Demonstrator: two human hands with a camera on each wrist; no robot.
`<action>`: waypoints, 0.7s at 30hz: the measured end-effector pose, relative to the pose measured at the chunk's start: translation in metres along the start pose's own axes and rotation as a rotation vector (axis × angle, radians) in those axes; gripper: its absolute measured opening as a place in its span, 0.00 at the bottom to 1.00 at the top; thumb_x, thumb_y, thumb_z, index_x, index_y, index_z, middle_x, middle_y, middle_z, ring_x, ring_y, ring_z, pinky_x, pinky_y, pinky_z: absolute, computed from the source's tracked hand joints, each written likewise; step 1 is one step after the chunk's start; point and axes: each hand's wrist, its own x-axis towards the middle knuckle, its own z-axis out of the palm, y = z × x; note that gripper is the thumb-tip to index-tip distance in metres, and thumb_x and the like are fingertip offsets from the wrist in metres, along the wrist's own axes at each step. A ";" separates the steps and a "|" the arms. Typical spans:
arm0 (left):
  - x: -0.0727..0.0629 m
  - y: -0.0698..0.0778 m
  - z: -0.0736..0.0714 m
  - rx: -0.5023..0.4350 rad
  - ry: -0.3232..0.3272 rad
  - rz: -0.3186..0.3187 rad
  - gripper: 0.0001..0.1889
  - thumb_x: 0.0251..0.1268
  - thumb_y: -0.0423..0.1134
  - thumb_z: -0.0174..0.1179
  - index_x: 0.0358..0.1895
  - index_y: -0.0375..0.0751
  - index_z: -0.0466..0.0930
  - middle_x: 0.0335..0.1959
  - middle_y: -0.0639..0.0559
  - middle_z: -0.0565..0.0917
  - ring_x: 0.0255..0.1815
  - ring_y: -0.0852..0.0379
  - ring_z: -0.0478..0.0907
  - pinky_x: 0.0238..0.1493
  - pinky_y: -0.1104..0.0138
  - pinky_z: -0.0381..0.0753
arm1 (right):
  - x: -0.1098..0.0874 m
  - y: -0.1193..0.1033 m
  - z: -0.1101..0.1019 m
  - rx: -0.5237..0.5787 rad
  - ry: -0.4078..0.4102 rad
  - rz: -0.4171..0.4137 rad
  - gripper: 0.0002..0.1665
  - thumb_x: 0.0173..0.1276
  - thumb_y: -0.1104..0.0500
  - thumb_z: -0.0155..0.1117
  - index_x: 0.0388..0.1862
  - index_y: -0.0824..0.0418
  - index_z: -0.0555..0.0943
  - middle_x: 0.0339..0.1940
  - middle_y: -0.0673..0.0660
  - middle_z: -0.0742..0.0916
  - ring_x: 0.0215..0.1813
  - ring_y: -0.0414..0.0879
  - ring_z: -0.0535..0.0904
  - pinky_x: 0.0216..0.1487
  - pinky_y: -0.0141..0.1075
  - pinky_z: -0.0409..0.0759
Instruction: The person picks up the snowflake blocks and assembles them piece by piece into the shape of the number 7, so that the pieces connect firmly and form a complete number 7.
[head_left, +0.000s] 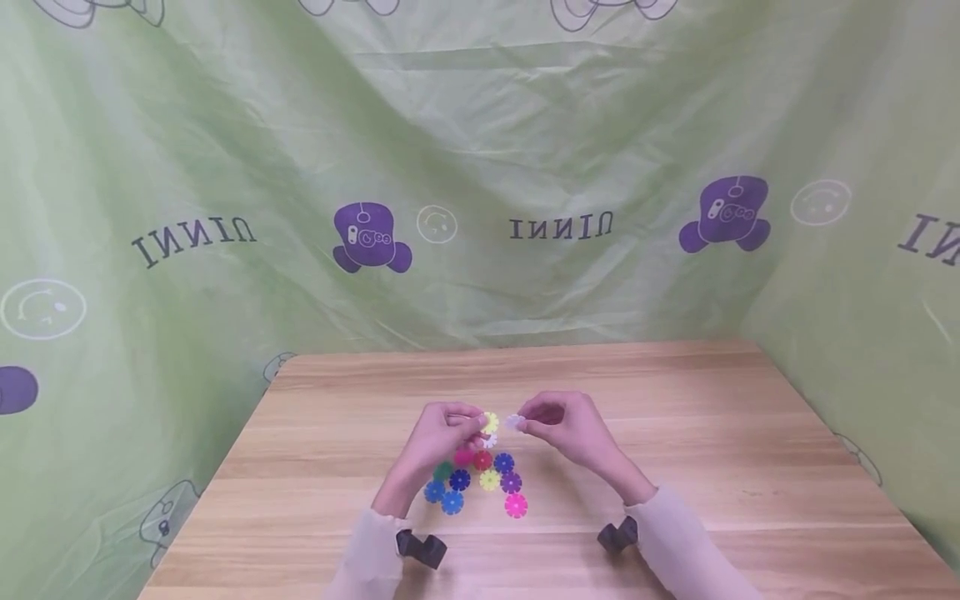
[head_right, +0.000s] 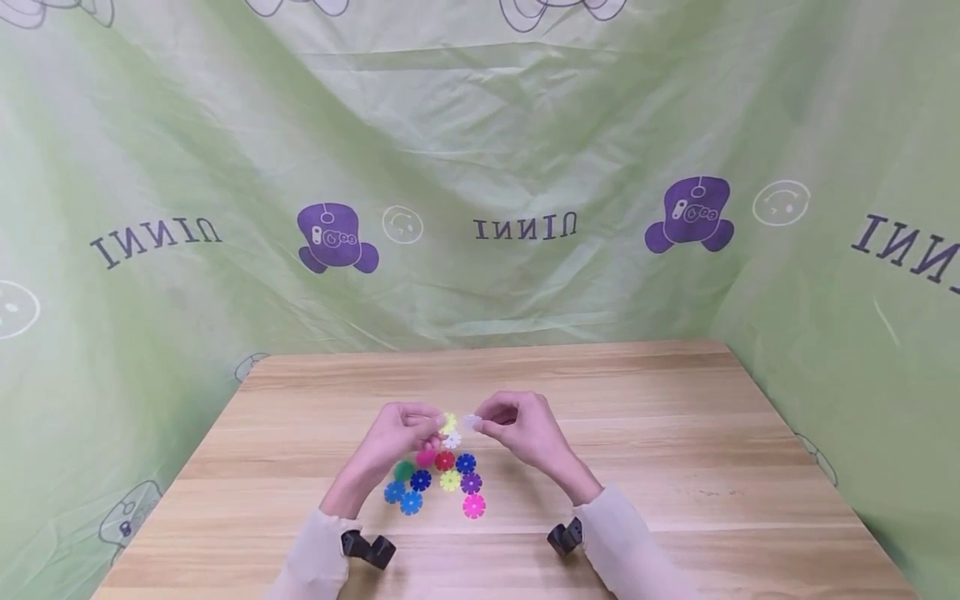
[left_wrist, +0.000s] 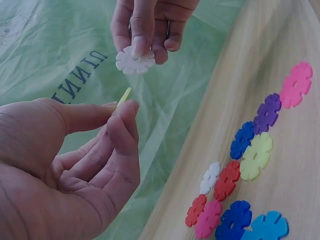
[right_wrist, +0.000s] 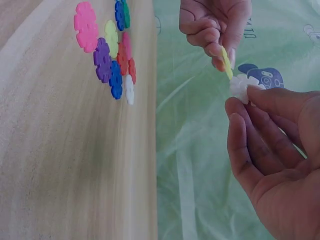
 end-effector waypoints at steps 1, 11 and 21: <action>0.000 0.000 0.000 -0.006 0.003 0.001 0.13 0.73 0.36 0.67 0.52 0.30 0.85 0.33 0.46 0.92 0.30 0.59 0.87 0.44 0.58 0.91 | 0.000 0.000 -0.001 -0.001 0.006 -0.002 0.07 0.66 0.58 0.78 0.42 0.55 0.91 0.39 0.52 0.94 0.41 0.41 0.90 0.44 0.29 0.89; -0.004 -0.001 0.005 -0.014 0.026 0.007 0.16 0.72 0.39 0.67 0.54 0.30 0.86 0.35 0.45 0.93 0.31 0.60 0.87 0.43 0.63 0.90 | -0.001 -0.001 0.001 0.019 0.021 0.004 0.07 0.65 0.57 0.79 0.42 0.53 0.92 0.39 0.52 0.94 0.41 0.42 0.91 0.44 0.31 0.90; -0.005 -0.002 0.017 -0.060 0.031 -0.002 0.15 0.73 0.37 0.66 0.53 0.28 0.85 0.35 0.45 0.93 0.30 0.62 0.86 0.38 0.69 0.87 | -0.002 -0.002 0.005 -0.026 0.046 -0.040 0.06 0.64 0.58 0.79 0.39 0.55 0.92 0.37 0.53 0.94 0.38 0.40 0.91 0.41 0.26 0.88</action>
